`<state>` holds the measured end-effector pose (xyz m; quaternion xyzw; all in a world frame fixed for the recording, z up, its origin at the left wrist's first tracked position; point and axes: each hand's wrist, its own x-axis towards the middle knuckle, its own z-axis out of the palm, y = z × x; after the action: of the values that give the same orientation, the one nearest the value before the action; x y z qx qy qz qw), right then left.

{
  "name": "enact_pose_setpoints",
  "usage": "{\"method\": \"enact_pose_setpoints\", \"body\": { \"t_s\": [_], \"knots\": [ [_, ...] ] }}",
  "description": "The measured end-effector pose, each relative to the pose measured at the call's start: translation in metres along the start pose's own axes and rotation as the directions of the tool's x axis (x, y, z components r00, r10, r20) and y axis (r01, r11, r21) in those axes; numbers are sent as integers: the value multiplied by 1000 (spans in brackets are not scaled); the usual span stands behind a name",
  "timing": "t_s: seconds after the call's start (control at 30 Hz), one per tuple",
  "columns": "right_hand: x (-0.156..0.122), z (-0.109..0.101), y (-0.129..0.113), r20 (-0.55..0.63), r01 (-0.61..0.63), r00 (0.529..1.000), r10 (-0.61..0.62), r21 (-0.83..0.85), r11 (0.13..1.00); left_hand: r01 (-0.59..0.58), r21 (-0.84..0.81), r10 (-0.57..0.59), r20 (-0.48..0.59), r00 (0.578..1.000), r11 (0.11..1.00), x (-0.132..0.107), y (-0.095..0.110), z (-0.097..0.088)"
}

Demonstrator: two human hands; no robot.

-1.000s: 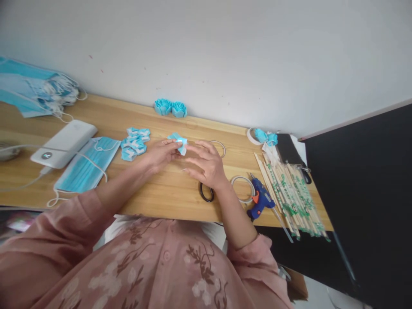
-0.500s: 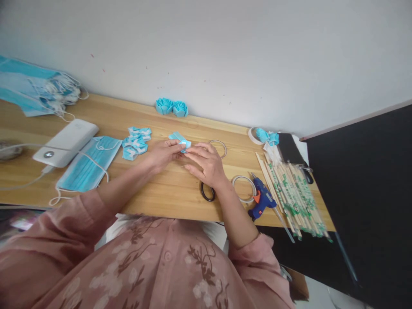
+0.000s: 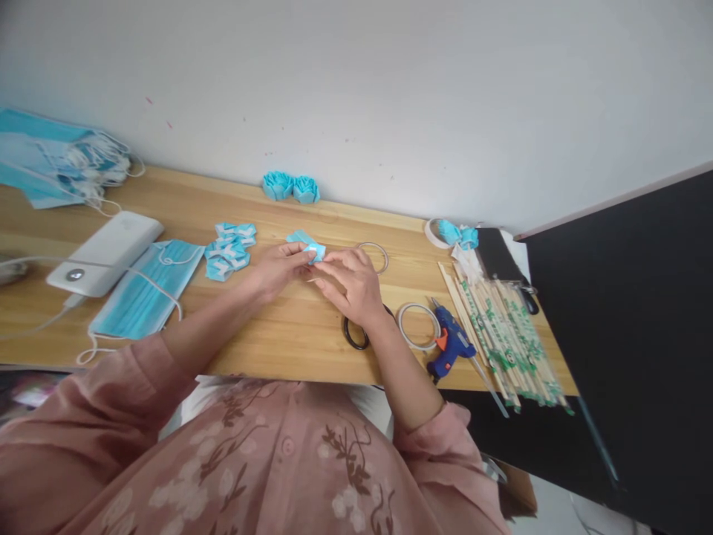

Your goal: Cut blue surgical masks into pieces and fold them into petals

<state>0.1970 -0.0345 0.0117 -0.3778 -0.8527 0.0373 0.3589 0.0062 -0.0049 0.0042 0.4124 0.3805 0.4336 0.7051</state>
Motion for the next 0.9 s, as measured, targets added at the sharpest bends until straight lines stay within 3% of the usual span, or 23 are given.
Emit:
{"method": "enact_pose_setpoints", "body": {
  "t_s": [0.2, 0.9],
  "knots": [
    [2, 0, -2, 4, -69, 998, 69, 4, 998, -16, -1, 16, 18, 1000, 1000, 1, -1, 0],
    [3, 1, -2, -39, -18, 999, 22, 82, 996, -64, 58, 64, -3, 998, 996, 5, -6, -3]
  ]
}}
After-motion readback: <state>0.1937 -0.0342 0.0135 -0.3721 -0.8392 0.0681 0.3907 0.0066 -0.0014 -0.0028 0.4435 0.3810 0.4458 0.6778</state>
